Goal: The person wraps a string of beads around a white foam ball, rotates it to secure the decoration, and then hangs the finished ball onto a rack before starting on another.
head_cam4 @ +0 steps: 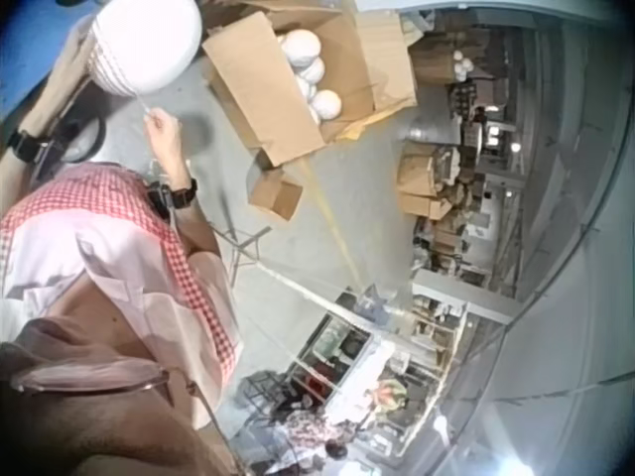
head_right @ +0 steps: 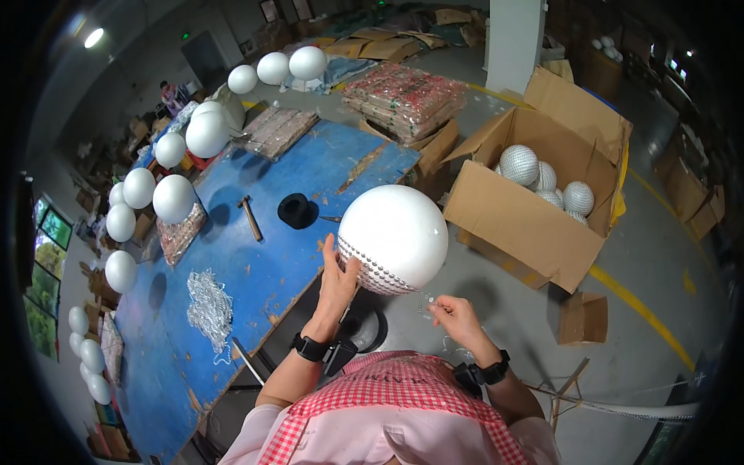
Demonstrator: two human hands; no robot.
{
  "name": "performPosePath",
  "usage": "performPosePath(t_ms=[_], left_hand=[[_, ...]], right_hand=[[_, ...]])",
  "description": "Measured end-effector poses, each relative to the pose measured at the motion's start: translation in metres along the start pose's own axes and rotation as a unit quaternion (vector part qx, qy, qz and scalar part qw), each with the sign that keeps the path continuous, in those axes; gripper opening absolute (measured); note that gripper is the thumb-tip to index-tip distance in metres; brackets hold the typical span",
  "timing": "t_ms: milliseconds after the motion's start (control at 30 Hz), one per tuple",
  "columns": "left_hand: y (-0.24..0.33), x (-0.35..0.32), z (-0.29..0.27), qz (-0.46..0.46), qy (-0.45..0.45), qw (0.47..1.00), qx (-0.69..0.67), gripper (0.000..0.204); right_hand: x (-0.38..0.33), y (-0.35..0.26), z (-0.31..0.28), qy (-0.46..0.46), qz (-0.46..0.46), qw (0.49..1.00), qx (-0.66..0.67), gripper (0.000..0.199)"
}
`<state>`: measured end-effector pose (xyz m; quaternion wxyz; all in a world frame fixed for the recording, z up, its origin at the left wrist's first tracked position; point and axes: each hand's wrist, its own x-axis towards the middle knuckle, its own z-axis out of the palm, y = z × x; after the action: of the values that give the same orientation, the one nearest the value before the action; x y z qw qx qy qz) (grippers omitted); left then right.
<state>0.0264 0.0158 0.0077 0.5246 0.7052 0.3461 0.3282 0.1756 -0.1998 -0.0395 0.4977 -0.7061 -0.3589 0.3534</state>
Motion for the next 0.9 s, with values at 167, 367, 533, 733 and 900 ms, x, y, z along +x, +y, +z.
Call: performPosePath(t_ms=[167, 367, 533, 733, 900], left_hand=[[0.006, -0.001, 0.002, -0.001, -0.02, 1.0, 0.003, 0.099], [0.019, -0.006, 0.005, -0.023, -0.01, 0.999, -0.026, 0.101], [0.012, -0.004, 0.007, -0.018, 0.006, 0.998, -0.058, 0.093], [0.008, -0.003, 0.005, -0.046, 0.02, 0.991, -0.126, 0.071], [0.01, -0.005, -0.001, 0.004, -0.034, 0.999, -0.013, 0.074]], right_hand=[[-0.02, -0.021, -0.005, 0.054, -0.046, 0.994, 0.08, 0.014], [-0.044, -0.051, -0.005, 0.114, -0.13, 0.985, 0.008, 0.01], [-0.027, -0.028, 0.003, 0.205, -0.193, 0.957, -0.074, 0.009], [-0.013, 0.004, 0.001, 0.114, -0.074, 0.962, -0.235, 0.009], [-0.009, -0.019, -0.007, -0.053, 0.01, 0.986, 0.157, 0.018]])
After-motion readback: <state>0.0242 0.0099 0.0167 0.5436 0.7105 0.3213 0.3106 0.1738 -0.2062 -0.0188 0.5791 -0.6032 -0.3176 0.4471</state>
